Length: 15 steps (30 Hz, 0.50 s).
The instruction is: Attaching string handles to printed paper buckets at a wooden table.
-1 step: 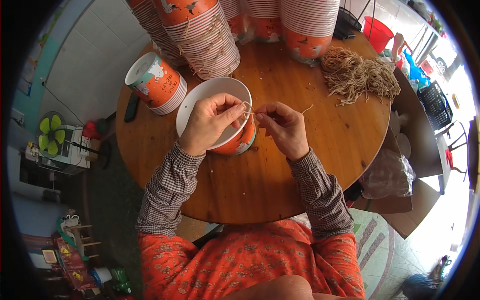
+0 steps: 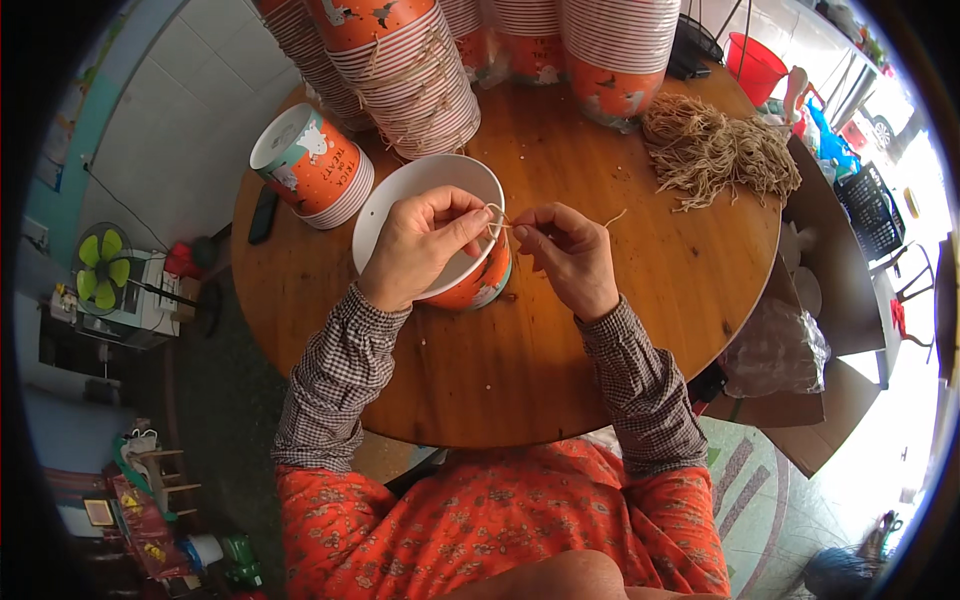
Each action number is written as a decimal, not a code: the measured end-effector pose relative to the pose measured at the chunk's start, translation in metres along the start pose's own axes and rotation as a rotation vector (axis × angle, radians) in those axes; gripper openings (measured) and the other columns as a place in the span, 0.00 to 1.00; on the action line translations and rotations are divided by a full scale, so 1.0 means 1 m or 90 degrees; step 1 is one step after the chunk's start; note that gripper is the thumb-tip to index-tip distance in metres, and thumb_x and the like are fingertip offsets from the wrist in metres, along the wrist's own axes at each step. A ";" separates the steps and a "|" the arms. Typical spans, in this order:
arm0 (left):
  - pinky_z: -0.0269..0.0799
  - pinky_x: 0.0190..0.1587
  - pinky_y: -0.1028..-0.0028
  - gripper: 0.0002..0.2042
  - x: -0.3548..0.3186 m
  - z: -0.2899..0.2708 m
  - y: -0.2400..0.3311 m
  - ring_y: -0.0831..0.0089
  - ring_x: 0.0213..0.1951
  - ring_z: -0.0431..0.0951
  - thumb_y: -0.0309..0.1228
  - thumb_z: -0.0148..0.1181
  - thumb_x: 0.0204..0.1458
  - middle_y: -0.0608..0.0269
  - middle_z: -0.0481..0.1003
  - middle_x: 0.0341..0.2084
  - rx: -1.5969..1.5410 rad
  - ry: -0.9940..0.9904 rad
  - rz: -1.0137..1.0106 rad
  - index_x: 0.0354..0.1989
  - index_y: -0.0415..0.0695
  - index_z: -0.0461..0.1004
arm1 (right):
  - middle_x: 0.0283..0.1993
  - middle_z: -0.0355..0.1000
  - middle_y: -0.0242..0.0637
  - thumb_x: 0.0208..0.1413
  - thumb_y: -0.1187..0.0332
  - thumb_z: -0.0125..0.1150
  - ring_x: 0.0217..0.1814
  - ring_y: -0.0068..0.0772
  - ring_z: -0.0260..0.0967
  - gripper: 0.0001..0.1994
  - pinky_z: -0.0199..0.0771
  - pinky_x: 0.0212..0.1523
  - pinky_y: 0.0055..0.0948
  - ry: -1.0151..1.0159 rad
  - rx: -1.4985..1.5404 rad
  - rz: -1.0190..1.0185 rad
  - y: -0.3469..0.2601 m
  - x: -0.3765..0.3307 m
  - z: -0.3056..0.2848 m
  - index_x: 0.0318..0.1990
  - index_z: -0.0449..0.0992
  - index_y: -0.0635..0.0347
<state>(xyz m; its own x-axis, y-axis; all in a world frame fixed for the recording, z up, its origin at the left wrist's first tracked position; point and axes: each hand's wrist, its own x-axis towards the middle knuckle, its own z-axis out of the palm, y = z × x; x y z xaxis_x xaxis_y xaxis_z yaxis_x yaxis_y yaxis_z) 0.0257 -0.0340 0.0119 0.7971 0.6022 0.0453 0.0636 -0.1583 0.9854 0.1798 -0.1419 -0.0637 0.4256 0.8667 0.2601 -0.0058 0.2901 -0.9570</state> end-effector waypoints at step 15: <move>0.73 0.37 0.81 0.05 0.005 -0.002 -0.014 0.82 0.32 0.76 0.24 0.56 0.57 0.65 0.77 0.31 0.122 -0.049 0.020 0.37 0.35 0.73 | 0.33 0.71 0.35 0.52 0.75 0.62 0.31 0.28 0.71 0.04 0.71 0.28 0.25 0.124 -0.270 -0.204 -0.019 0.001 -0.007 0.36 0.77 0.62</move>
<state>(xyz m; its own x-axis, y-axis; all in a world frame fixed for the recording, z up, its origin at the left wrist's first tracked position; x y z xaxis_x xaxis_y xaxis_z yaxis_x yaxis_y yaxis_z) 0.0273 -0.0273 -0.0013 0.8437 0.5339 0.0559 0.1444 -0.3262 0.9342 0.1864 -0.1494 -0.0463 0.5048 0.6598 0.5567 0.4983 0.3039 -0.8120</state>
